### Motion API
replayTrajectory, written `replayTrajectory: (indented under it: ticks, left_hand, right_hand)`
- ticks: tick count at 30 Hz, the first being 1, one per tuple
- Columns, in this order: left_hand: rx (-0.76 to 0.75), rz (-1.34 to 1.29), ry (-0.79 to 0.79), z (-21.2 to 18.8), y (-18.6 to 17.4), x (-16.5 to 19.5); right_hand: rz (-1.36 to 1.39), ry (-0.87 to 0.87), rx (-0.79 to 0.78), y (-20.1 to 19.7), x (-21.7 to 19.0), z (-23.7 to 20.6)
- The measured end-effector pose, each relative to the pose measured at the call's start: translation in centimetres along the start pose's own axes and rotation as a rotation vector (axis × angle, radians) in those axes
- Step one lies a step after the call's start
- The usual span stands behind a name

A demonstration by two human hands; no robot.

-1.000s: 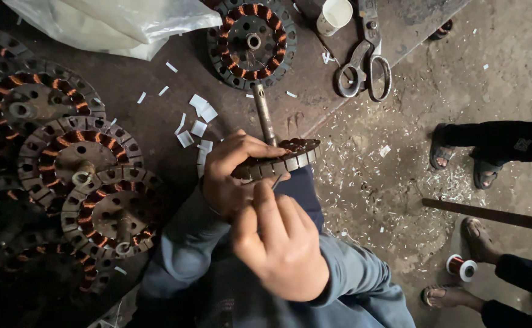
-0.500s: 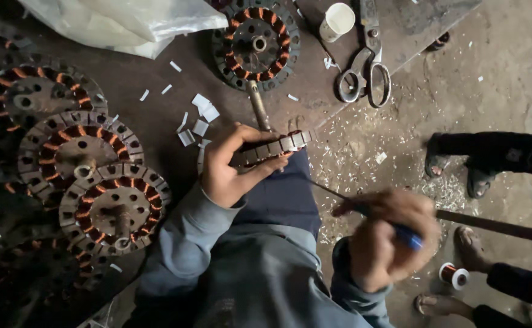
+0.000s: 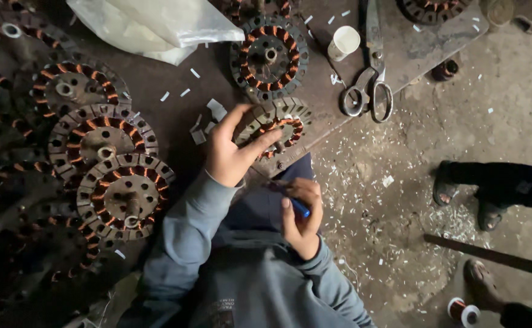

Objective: The person inserts small white insulating pieces into the slots of a motor stator using a screwdriver and a metal rod. They repeatedly place the pieces and press them into position while handling the stator with both hands.

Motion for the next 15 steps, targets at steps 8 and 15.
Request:
replayTrajectory:
  ticks: [8, 15]
  left_hand:
    - [-0.052, 0.100, 0.026, 0.5, 0.3, 1.2]
    - [0.056, 0.367, 0.216, -3.1, -1.0, 4.8]
  right_hand:
    - [-0.313, -0.371, 0.038, 2.3, -2.5, 0.9]
    - [-0.518, -0.327, -0.033, 4.6, -3.4, 3.4]
Point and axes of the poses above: each hand's wrist, its own z-axis towards the middle knuckle, its own y-axis out of the palm, x = y × z, the point moved 7 cm from there along z, towards the middle knuckle, and after that the axes turned 15 degrees about -z, right-handed, at the moved point
